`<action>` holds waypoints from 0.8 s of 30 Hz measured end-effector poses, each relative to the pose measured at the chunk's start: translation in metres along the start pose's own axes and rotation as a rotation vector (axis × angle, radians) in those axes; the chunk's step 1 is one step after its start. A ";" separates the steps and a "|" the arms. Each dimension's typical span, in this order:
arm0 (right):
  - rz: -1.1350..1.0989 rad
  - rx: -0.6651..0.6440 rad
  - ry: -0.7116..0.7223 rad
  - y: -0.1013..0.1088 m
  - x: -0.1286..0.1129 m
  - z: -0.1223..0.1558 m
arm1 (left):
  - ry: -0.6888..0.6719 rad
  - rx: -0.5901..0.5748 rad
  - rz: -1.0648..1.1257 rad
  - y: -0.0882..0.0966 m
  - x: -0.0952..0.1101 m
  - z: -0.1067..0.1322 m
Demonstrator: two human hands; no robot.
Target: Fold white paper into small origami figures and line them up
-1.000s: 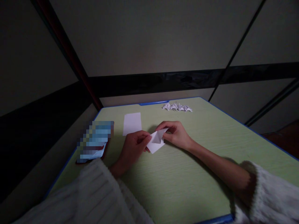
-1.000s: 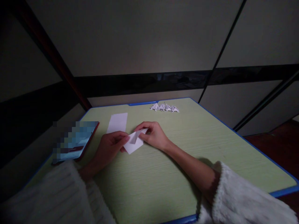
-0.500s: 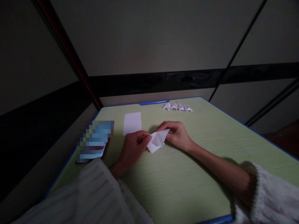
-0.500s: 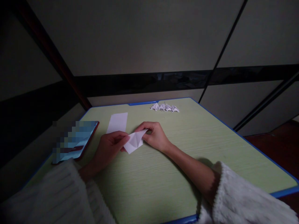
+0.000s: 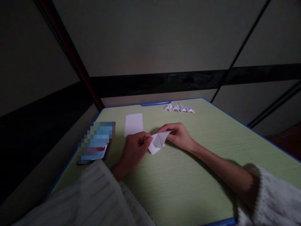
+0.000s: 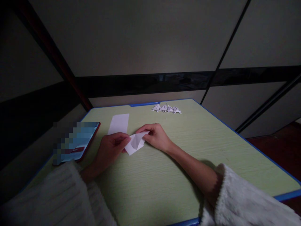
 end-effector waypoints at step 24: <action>-0.119 -0.039 -0.020 -0.010 0.003 -0.002 | -0.032 -0.155 -0.175 -0.009 -0.005 -0.003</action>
Point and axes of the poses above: each hand's wrist, its own z-axis away from the middle knuckle, its own y-axis out of the back of the hand, x = y × z, the point moved 6 cm from there along -z, towards the middle knuckle, and after that the axes turned 13 degrees about -x, right-handed, at the moved point
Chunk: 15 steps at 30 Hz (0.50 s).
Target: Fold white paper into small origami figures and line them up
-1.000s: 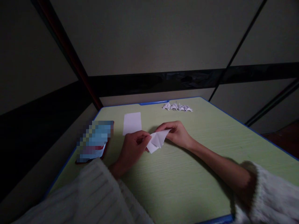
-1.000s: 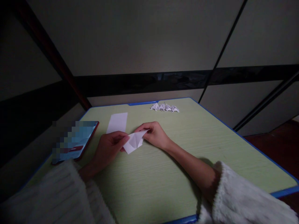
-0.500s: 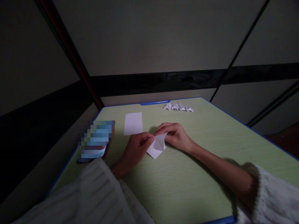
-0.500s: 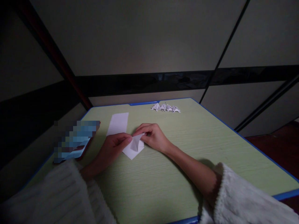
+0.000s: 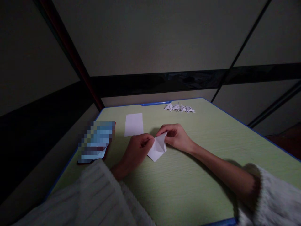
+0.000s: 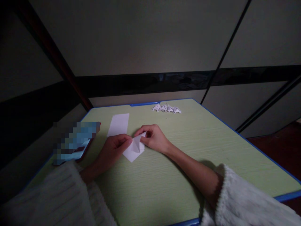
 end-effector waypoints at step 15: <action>-0.095 0.007 -0.113 -0.007 0.004 -0.002 | -0.013 0.021 -0.085 0.002 0.002 -0.001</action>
Point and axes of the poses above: each hand's wrist, its own z-axis away from the middle knuckle, its own y-axis out of the back of the hand, x = y × z, the point moved 6 cm from there along -z, towards the middle knuckle, and after that the axes turned 13 degrees about -x, right-handed, at the moved point
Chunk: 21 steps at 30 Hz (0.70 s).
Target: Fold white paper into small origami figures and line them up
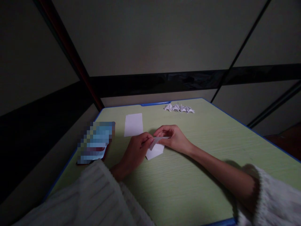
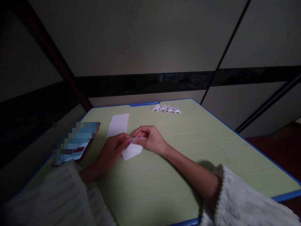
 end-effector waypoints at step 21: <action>0.003 0.074 0.018 0.011 0.003 0.001 | 0.112 -0.023 0.380 -0.001 -0.013 -0.005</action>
Point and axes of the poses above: each hand's wrist, its own z-axis away from the middle knuckle, its own y-axis out of the back of the hand, x = y × z, the point moved 6 cm from there along -z, towards the middle knuckle, and after that the axes turned 13 degrees about -x, right-handed, at the moved point
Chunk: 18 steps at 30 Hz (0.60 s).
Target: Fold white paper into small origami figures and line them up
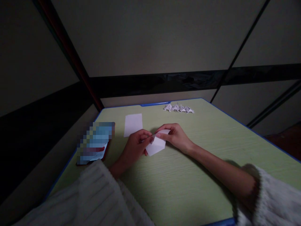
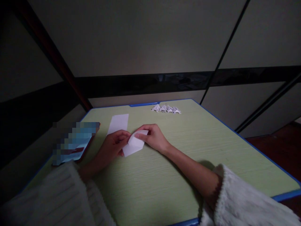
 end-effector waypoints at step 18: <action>-0.086 -0.019 -0.076 -0.005 0.004 0.001 | -0.027 -0.037 0.102 -0.005 0.003 0.000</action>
Point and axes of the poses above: each hand's wrist, its own z-axis away from the middle knuckle, its own y-axis out of the back of the hand, x = y × z, the point moved 6 cm from there along -z, towards the middle knuckle, and after that the axes turned 13 degrees about -x, right-handed, at the moved point
